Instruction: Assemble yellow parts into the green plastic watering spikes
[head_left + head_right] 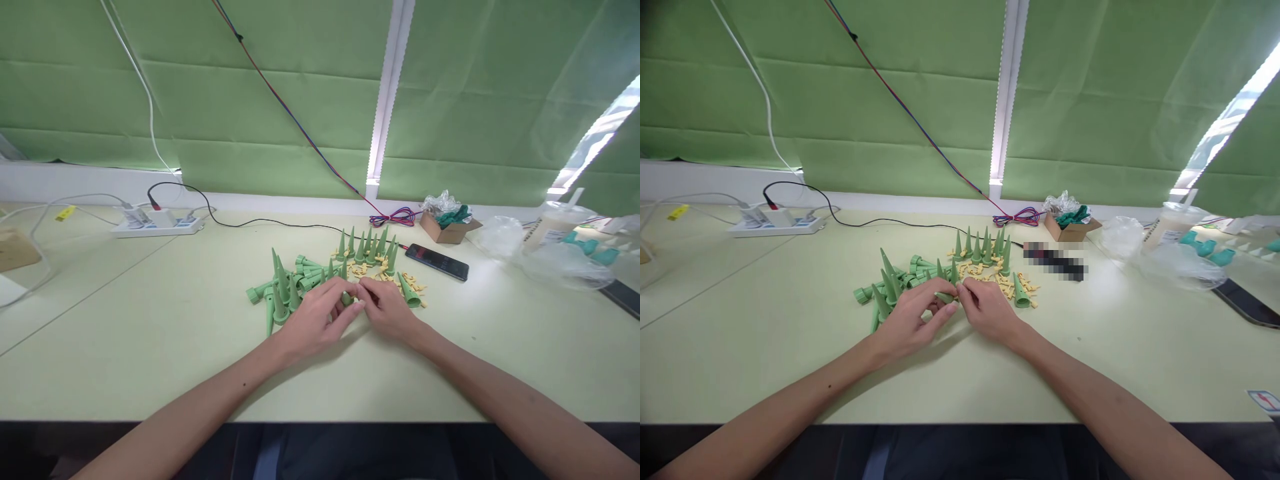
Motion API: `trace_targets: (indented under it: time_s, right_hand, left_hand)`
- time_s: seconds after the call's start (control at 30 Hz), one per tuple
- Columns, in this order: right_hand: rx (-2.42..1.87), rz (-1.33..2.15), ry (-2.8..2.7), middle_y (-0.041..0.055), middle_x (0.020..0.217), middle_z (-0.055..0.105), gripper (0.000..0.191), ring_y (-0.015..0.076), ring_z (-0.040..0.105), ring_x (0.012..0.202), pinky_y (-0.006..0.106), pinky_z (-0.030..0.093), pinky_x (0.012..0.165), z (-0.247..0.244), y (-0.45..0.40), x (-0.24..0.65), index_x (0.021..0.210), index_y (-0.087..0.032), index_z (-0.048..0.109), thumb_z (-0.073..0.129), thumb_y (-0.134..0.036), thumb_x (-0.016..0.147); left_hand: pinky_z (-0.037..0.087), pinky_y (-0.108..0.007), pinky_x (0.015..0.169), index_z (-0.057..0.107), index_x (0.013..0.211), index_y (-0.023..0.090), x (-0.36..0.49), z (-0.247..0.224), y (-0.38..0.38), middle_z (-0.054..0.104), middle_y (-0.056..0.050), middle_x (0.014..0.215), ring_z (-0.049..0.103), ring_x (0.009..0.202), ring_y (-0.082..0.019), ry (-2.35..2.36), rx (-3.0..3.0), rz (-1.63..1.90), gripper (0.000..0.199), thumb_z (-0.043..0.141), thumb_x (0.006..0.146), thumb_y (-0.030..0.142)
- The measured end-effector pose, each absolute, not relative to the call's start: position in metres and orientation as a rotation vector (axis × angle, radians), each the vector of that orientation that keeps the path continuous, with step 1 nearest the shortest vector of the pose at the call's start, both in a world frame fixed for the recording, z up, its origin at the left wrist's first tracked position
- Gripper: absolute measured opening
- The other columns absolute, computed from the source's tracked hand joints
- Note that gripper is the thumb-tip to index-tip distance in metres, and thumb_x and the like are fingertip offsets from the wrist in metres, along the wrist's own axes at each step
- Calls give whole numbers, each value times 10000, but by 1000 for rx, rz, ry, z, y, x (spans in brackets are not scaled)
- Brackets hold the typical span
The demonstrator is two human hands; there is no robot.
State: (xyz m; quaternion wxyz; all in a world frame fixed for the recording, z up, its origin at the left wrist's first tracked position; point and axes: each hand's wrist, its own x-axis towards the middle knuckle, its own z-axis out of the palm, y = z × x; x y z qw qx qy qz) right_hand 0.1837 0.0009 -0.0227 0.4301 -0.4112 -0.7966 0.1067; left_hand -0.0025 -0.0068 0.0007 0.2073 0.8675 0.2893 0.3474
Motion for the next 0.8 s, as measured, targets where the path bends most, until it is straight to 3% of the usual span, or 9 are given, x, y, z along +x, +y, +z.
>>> trace_targets:
  time_s: [0.5,0.8]
  right_hand:
    - [-1081,213,-1962,-58,525,307,365,105,288,475,272,239,504,-22,2,186,641,-217,273,403,-248,981]
    - [-1093,231,-1925,-54,533,349,359,108,306,480,266,275,506,-22,4,188,649,-213,378,396,-291,999]
  left_hand:
    - [506,-321,805,506,1211,204,-7,5,-10,532,-98,1143,569,839,-166,644,2444,839,298,381,1015,390]
    - [531,-349,847,477,1319,248,-8,6,-11,465,-124,1335,600,902,-184,657,2445,801,373,439,990,418]
